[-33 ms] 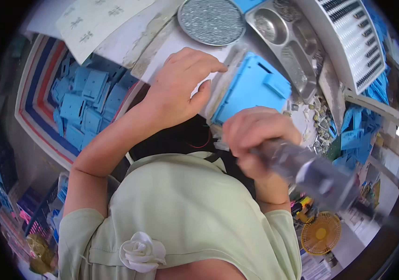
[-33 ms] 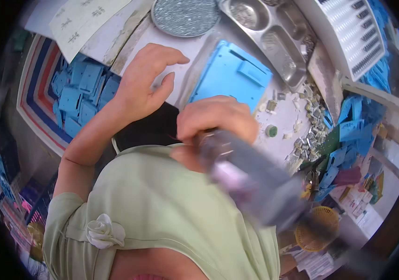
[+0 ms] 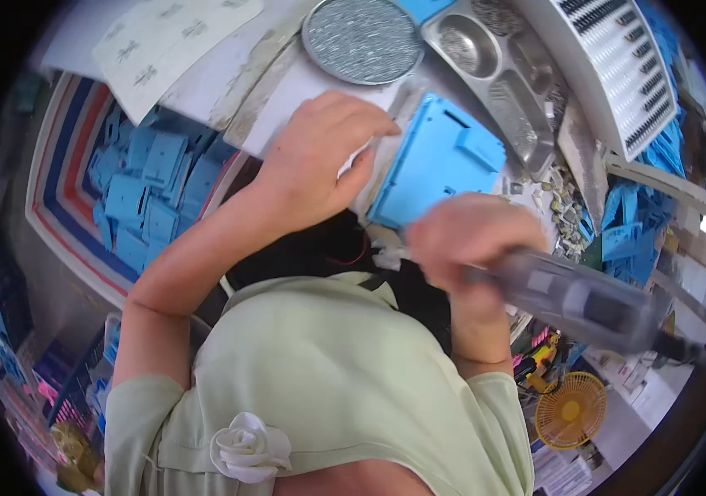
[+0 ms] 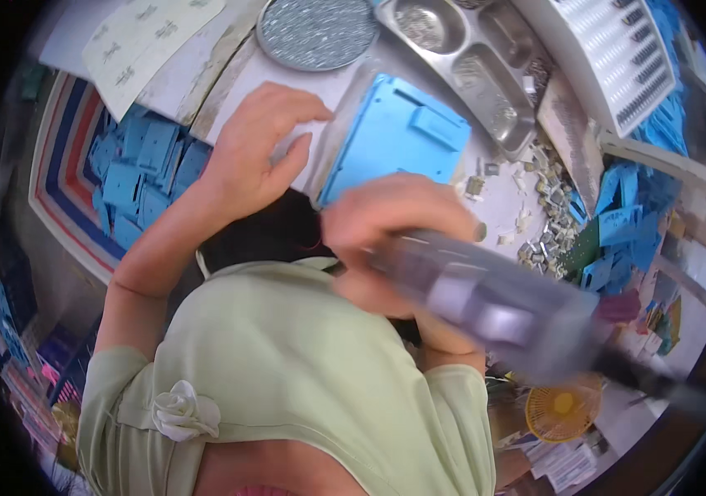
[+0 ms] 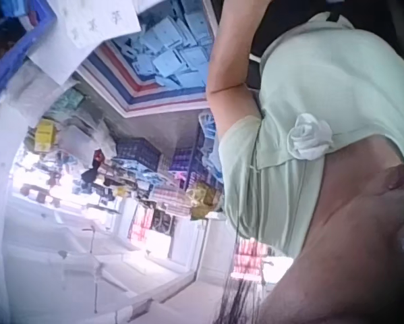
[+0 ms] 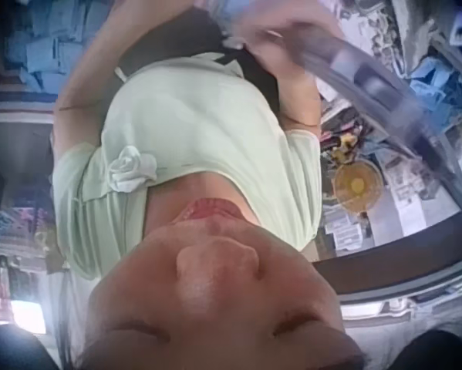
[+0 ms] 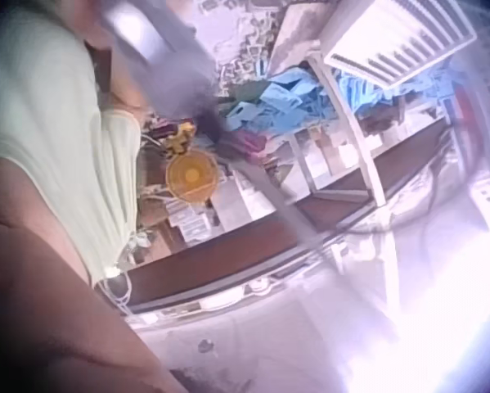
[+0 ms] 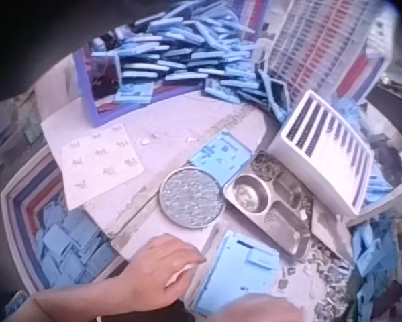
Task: Soldering components and assembling an electronic device into a blue plastic housing.
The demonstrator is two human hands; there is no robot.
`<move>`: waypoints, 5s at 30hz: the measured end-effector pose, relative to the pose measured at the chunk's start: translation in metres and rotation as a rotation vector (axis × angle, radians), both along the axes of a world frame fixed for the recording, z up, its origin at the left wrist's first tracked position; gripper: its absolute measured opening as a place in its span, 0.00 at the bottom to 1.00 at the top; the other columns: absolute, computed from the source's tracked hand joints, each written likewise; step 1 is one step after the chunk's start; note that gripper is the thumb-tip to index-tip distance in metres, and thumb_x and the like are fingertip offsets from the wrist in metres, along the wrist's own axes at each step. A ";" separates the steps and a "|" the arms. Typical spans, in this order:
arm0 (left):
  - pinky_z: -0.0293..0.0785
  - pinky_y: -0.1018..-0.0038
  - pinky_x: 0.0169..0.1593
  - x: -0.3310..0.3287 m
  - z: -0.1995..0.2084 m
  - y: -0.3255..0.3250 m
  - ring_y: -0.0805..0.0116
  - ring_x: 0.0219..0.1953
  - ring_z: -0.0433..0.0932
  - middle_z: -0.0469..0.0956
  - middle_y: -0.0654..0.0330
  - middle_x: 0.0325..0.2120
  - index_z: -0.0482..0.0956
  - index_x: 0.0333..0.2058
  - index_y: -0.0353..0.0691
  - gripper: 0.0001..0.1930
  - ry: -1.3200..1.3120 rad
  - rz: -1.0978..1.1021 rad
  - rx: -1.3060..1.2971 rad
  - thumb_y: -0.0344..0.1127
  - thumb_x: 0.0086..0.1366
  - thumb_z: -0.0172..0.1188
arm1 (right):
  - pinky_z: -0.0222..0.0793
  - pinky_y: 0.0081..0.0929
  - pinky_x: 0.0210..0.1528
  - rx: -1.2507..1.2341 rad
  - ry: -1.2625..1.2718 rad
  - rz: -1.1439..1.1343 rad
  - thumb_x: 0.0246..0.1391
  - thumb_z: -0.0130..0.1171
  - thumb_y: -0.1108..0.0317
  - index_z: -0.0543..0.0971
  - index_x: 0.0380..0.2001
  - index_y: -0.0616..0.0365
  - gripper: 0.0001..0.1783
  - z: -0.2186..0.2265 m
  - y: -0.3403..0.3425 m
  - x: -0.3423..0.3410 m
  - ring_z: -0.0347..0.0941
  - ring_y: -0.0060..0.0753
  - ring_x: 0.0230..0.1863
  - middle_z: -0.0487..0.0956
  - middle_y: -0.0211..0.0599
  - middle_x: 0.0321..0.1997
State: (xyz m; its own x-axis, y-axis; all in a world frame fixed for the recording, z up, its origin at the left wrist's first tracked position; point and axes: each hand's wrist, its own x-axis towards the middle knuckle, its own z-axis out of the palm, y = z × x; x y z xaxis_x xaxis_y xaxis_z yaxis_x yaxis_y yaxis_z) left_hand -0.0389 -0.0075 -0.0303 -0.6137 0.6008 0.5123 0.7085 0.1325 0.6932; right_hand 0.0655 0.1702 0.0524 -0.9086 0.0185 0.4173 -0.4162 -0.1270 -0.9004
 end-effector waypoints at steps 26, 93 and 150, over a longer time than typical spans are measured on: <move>0.72 0.59 0.55 0.014 0.005 0.091 0.52 0.50 0.76 0.82 0.59 0.47 0.86 0.44 0.40 0.17 0.149 -0.352 -0.232 0.32 0.53 0.71 | 0.68 0.29 0.26 -0.193 0.056 -0.278 0.64 0.63 0.69 0.68 0.36 0.59 0.12 -0.028 0.094 0.042 0.68 0.27 0.21 0.74 0.35 0.22; 0.76 0.81 0.35 -0.081 0.089 0.019 0.81 0.34 0.80 0.83 0.65 0.36 0.79 0.50 0.39 0.16 -1.043 -0.001 0.133 0.42 0.70 0.65 | 0.73 0.26 0.53 -0.277 -0.308 -0.104 0.69 0.57 0.63 0.67 0.67 0.64 0.29 -0.044 0.070 -0.008 0.75 0.23 0.55 0.79 0.35 0.57; 0.74 0.63 0.31 0.034 -0.002 -0.029 0.59 0.28 0.77 0.71 0.60 0.26 0.76 0.32 0.42 0.08 -0.029 -0.575 -0.487 0.33 0.58 0.69 | 0.57 0.50 0.54 1.133 -0.094 -0.416 0.40 0.74 0.63 0.80 0.31 0.50 0.14 -0.079 -0.005 0.044 0.70 0.37 0.44 0.75 0.28 0.37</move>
